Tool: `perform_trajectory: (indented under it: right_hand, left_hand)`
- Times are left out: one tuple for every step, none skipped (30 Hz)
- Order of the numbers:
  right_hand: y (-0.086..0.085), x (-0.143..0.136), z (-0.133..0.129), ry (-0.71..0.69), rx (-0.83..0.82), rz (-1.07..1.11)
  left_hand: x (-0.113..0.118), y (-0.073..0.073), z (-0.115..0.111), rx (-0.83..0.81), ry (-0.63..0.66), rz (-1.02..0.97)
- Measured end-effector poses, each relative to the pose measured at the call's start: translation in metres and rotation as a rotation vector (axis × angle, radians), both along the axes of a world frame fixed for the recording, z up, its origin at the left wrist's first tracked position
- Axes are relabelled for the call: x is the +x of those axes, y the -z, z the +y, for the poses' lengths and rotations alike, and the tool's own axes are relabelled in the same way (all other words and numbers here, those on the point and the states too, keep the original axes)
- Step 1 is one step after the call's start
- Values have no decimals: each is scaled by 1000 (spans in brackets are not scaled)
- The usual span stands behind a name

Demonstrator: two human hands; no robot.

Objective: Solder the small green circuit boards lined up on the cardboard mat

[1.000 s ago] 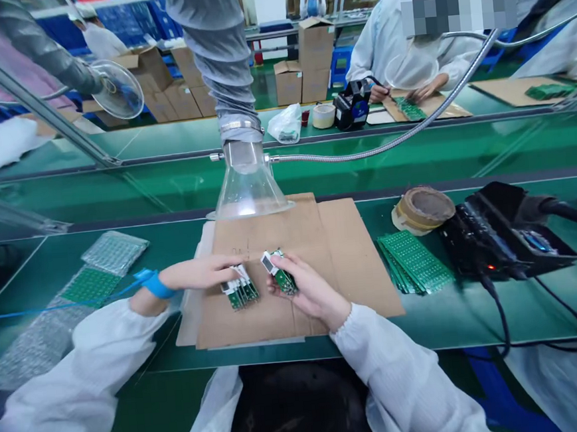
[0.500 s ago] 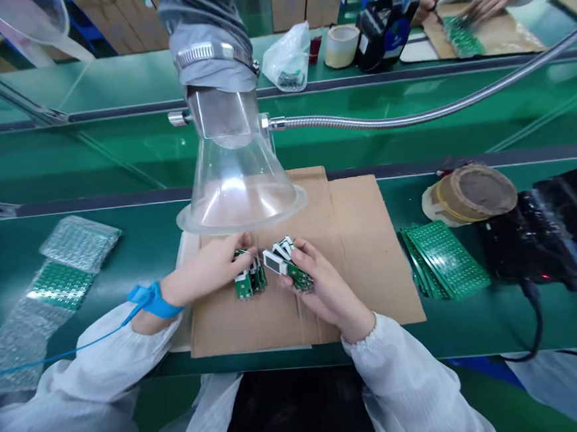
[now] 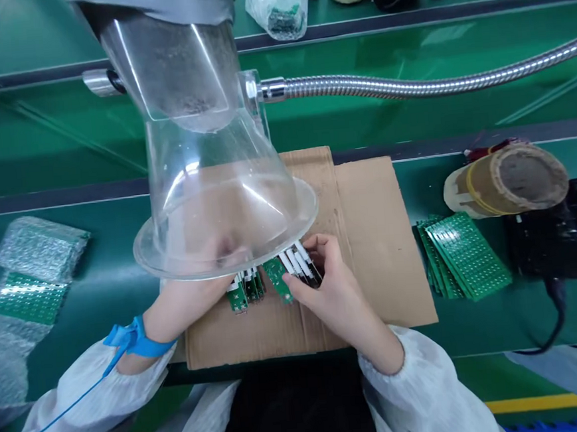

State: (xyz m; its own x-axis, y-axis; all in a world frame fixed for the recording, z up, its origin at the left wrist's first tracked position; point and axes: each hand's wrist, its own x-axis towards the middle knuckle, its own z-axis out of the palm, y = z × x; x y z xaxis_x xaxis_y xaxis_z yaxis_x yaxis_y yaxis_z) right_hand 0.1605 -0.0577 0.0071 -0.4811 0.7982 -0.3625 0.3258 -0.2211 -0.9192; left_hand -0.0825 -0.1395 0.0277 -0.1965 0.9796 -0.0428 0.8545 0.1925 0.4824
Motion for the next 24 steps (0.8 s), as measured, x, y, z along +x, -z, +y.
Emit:
perform_trajectory:
  right_hand:
    - [-1, 1, 0, -5, 64, -61]
    - [-2, 2, 0, -9, 124, -118]
    - [-3, 2, 0, -14, 183, -170]
    - [-3, 3, 0, -22, 240, -211]
    - [-3, 3, 0, -31, 293, -239]
    - [-2, 4, 1, -39, 341, -256]
    - [-2, 4, 1, -43, 384, -261]
    - [-1, 4, 1, -45, 420, -259]
    - [-1, 4, 2, -45, 448, -253]
    - [-1, 4, 3, -49, 470, -250]
    - [0, 4, 4, -66, 492, -255]
    - [-1, 5, 5, -94, 527, -273]
    - [-1, 5, 6, -126, 580, -305]
    - [-1, 6, 8, -155, 652, -348]
    - [0, 7, 10, -176, 735, -394]
    - [0, 8, 12, -193, 811, -433]
    - [0, 10, 14, -206, 863, -458]
    - [1, 11, 17, -223, 883, -468]
    - [1, 12, 19, -248, 878, -466]
    - [0, 12, 22, -279, 857, -456]
    - [-1, 11, 24, -308, 826, -443]
    - [-3, 10, 26, -327, 787, -431]
    - [-5, 8, 28, -332, 736, -420]
    - [-6, 6, 29, -327, 669, -406]
  left_hand:
    - [0, -1, 0, -10, -6, -8]
    - [1, -1, 0, -26, 0, -19]
    - [1, -2, 1, -39, 5, -29]
    - [2, -3, 1, -46, 10, -40]
    - [2, -3, 1, -48, 16, -52]
    - [2, -4, 1, -39, 18, -64]
    - [3, -4, 1, -22, 15, -74]
    - [2, -5, 1, -2, 8, -79]
    - [2, -5, 1, 11, -2, -80]
    - [2, -5, 1, 8, -12, -77]
    - [2, -5, 0, -7, -35, -67]
    - [1, -5, 0, -37, -67, -52]
    - [1, -5, -1, -78, -98, -39]
    - [2, -5, -2, -116, -127, -28]
    - [2, -4, -3, -139, -151, -20]
    - [3, -3, -4, -142, -167, -17]
    - [3, -2, -5, -123, -180, -18]
    - [4, 0, -6, -93, -188, -25]
    - [4, 2, -7, -57, -197, -32]
    - [4, 3, -7, -20, -207, -38]
    - [4, 5, -7, 14, -215, -40]
    - [4, 6, -7, 49, -222, -40]
    - [4, 6, -7, 81, -226, -38]
    - [4, 7, -7, 108, -228, -37]
